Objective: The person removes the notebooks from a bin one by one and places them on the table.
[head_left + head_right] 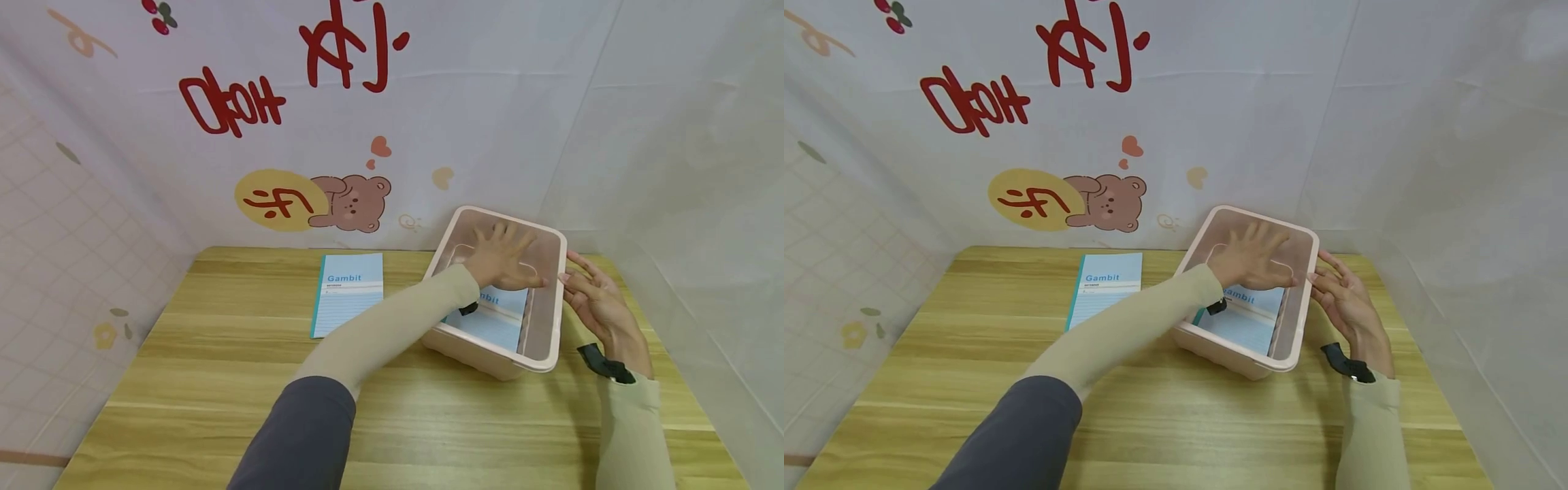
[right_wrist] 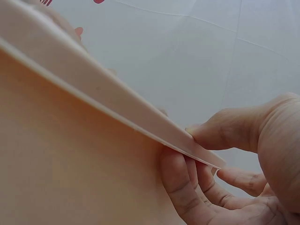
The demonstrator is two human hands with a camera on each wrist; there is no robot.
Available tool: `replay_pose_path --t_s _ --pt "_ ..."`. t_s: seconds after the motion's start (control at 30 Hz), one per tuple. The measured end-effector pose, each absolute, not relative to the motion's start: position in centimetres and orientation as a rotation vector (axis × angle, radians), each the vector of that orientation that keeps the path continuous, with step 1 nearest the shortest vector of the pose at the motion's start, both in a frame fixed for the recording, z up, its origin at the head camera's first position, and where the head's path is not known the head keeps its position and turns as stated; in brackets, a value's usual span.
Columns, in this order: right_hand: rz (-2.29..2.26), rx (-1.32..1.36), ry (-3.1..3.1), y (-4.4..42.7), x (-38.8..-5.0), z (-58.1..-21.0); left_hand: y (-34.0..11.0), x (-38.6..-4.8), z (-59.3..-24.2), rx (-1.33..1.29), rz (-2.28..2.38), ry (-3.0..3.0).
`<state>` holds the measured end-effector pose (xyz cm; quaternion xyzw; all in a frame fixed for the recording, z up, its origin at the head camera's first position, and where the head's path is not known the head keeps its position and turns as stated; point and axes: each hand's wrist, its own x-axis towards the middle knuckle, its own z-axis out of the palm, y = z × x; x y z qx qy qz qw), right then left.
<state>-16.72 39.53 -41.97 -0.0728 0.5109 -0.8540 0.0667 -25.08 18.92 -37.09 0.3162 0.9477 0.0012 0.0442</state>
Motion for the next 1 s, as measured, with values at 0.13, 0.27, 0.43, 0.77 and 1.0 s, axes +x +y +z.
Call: replay_pose_path --t_s 0.13,0.27,0.43,0.77,1.0 --pt "-2.572 -0.2 1.553 39.5 -16.7 -41.9 19.5 -25.0 -37.7 0.923 0.002 2.887" --pt "-2.575 -0.198 1.549 39.4 -16.6 -42.0 19.9 -25.1 -38.5 0.9 -0.015 2.868" --pt "-2.58 -0.225 1.542 39.3 -16.8 -42.1 20.4 -25.5 -39.7 0.879 -0.09 2.841" --pt "-2.579 -0.232 1.552 39.4 -16.9 -42.0 21.5 -26.2 -41.8 0.787 -0.068 2.773" --pt "-2.593 -0.252 1.536 39.6 -16.9 -42.0 21.9 -25.9 -42.8 0.704 -0.022 2.707"
